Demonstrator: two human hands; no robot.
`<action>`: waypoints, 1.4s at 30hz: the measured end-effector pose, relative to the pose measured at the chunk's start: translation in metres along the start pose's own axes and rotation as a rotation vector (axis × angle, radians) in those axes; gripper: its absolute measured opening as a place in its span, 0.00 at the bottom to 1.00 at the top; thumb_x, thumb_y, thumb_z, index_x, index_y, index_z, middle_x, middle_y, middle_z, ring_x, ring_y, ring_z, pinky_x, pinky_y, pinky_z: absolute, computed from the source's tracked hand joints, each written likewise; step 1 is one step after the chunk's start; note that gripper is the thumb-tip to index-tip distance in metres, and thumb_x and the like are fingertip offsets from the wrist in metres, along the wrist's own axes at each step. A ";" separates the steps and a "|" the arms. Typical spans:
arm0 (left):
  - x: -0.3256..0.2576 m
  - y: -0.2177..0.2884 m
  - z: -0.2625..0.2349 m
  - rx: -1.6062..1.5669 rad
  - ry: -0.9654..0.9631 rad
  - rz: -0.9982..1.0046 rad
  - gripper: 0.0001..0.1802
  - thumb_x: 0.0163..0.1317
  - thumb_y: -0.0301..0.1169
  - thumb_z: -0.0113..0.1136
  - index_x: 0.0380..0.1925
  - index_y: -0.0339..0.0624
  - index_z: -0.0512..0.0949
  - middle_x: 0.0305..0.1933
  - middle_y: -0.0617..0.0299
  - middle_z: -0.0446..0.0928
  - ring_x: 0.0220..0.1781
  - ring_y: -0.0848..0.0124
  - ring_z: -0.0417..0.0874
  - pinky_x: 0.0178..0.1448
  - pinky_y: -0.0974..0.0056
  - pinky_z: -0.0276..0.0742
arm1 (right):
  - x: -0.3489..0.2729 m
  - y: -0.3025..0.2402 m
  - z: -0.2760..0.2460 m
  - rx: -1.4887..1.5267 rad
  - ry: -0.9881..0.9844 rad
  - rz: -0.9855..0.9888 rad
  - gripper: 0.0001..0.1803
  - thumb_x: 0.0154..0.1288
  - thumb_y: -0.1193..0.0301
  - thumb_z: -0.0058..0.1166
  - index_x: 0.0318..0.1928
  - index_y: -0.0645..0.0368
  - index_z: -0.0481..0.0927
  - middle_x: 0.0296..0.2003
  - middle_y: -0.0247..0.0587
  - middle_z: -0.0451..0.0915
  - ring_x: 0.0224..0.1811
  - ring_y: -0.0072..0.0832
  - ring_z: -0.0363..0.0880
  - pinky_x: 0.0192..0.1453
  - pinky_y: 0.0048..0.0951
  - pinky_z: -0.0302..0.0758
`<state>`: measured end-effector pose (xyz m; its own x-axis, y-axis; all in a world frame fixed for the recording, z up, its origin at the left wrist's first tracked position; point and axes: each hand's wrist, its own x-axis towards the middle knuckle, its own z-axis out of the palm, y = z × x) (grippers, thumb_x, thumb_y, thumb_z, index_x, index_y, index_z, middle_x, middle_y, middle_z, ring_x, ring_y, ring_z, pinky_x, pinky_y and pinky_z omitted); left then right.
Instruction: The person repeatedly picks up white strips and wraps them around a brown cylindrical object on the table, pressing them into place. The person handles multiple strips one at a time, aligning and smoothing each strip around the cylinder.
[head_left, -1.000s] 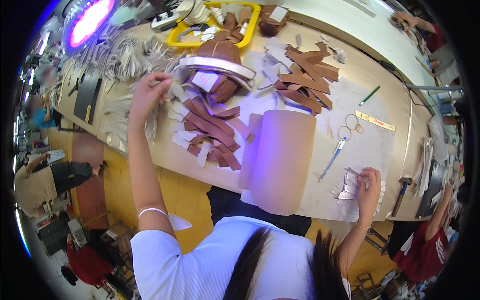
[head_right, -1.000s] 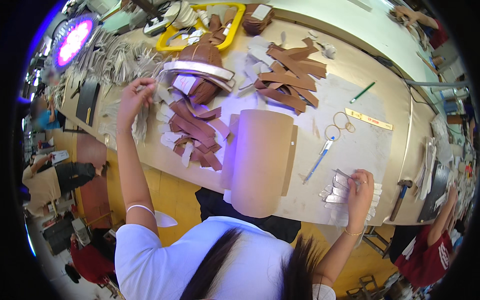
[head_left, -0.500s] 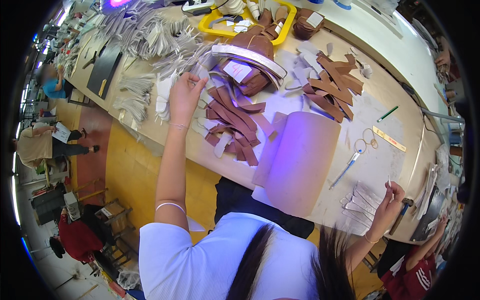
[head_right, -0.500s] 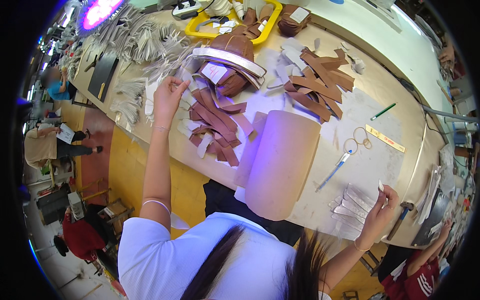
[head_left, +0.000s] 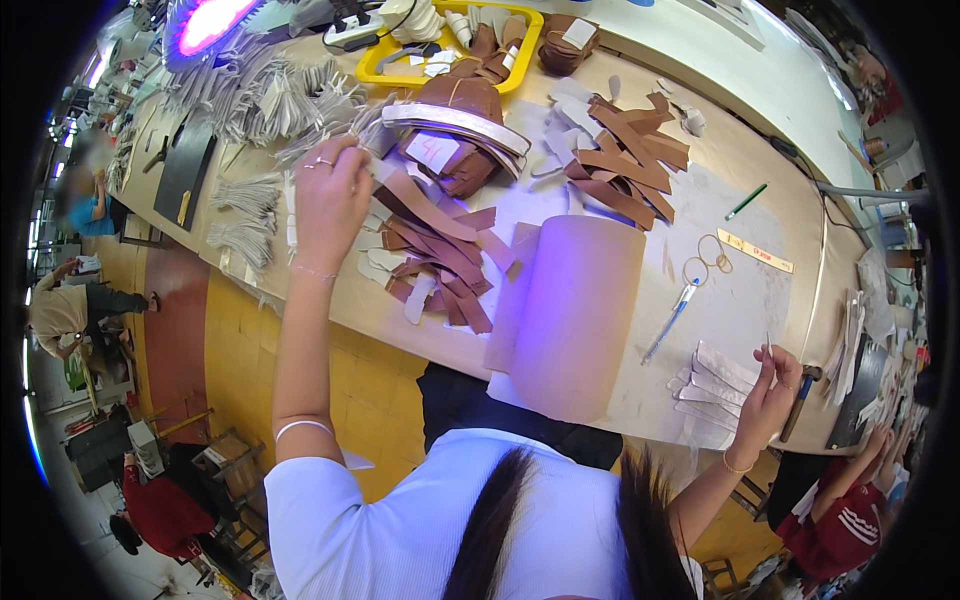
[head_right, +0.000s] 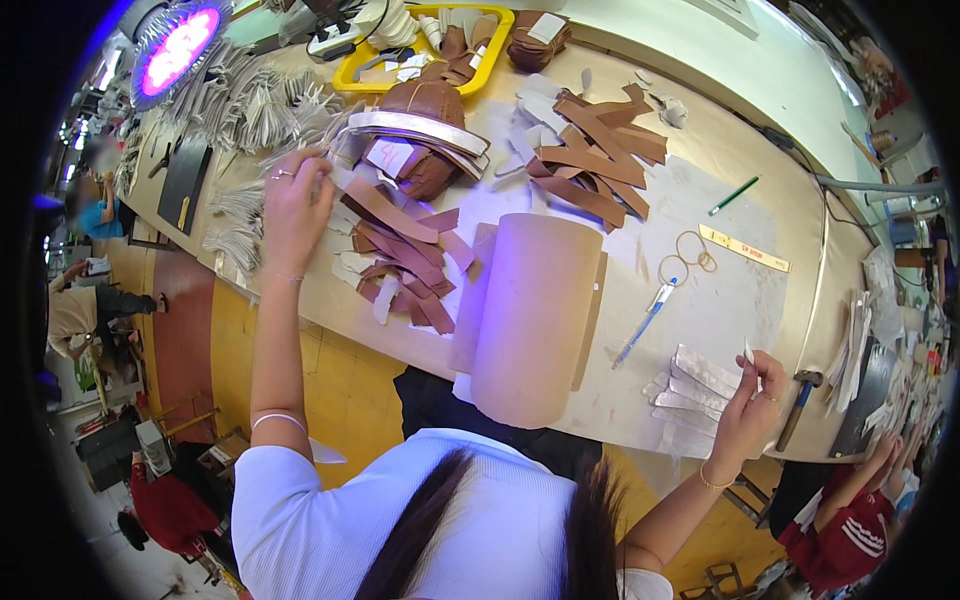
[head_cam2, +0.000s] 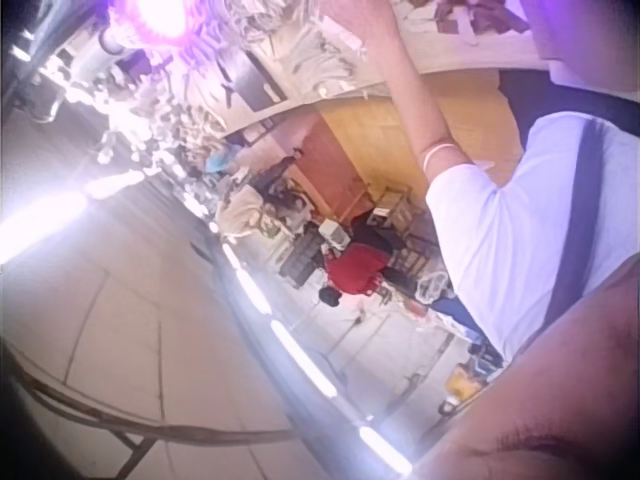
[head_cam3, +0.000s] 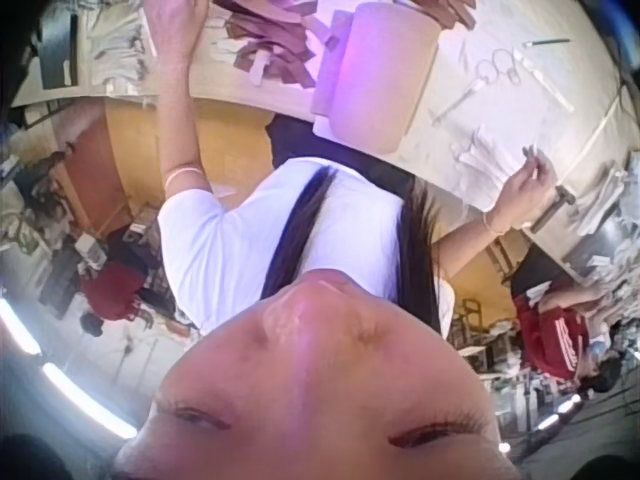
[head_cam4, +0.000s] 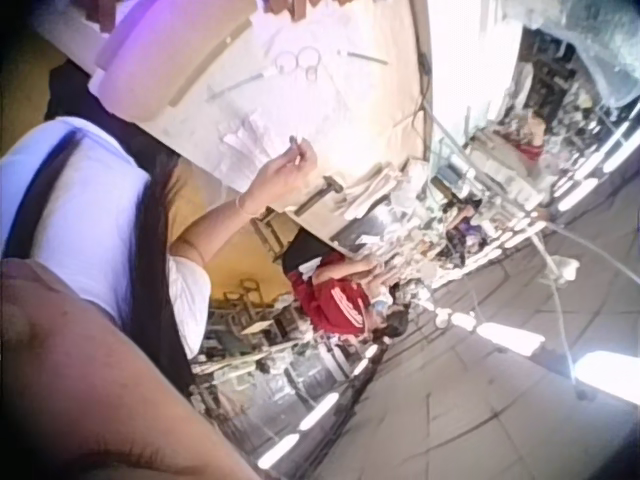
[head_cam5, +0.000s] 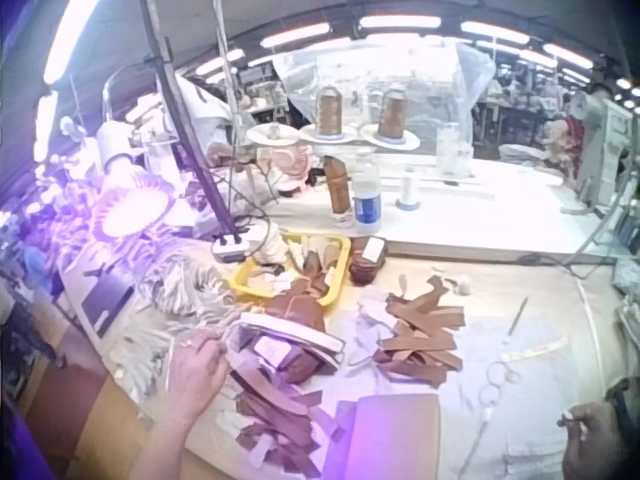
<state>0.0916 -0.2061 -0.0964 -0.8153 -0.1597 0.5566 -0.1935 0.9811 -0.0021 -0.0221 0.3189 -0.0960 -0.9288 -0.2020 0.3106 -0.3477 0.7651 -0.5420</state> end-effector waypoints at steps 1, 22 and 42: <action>-0.001 -0.003 -0.001 -0.035 -0.059 -0.045 0.07 0.55 0.23 0.58 0.35 0.40 0.77 0.41 0.55 0.77 0.42 0.56 0.78 0.45 0.58 0.73 | 0.001 -0.003 0.001 0.006 -0.004 0.000 0.04 0.72 0.76 0.44 0.42 0.62 0.72 0.36 0.40 0.77 0.38 0.25 0.80 0.45 0.24 0.73; -0.013 -0.007 0.015 -0.431 -0.391 -0.728 0.07 0.57 0.23 0.55 0.33 0.35 0.81 0.31 0.49 0.82 0.34 0.58 0.84 0.38 0.59 0.77 | -0.006 -0.019 0.004 0.184 -0.003 0.007 0.01 0.69 0.81 0.46 0.39 0.64 0.70 0.35 0.40 0.76 0.36 0.26 0.80 0.44 0.25 0.74; 0.026 0.029 -0.070 -0.347 -0.155 -0.272 0.12 0.63 0.23 0.55 0.46 0.38 0.79 0.37 0.63 0.78 0.30 0.78 0.75 0.31 0.73 0.70 | 0.005 -0.036 0.005 0.184 0.000 -0.010 0.05 0.65 0.84 0.48 0.40 0.65 0.73 0.31 0.40 0.77 0.34 0.26 0.80 0.40 0.23 0.74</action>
<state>0.1031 -0.1744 -0.0234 -0.8369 -0.4052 0.3679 -0.2393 0.8755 0.4199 -0.0148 0.2877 -0.0791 -0.9254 -0.2087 0.3164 -0.3740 0.6387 -0.6725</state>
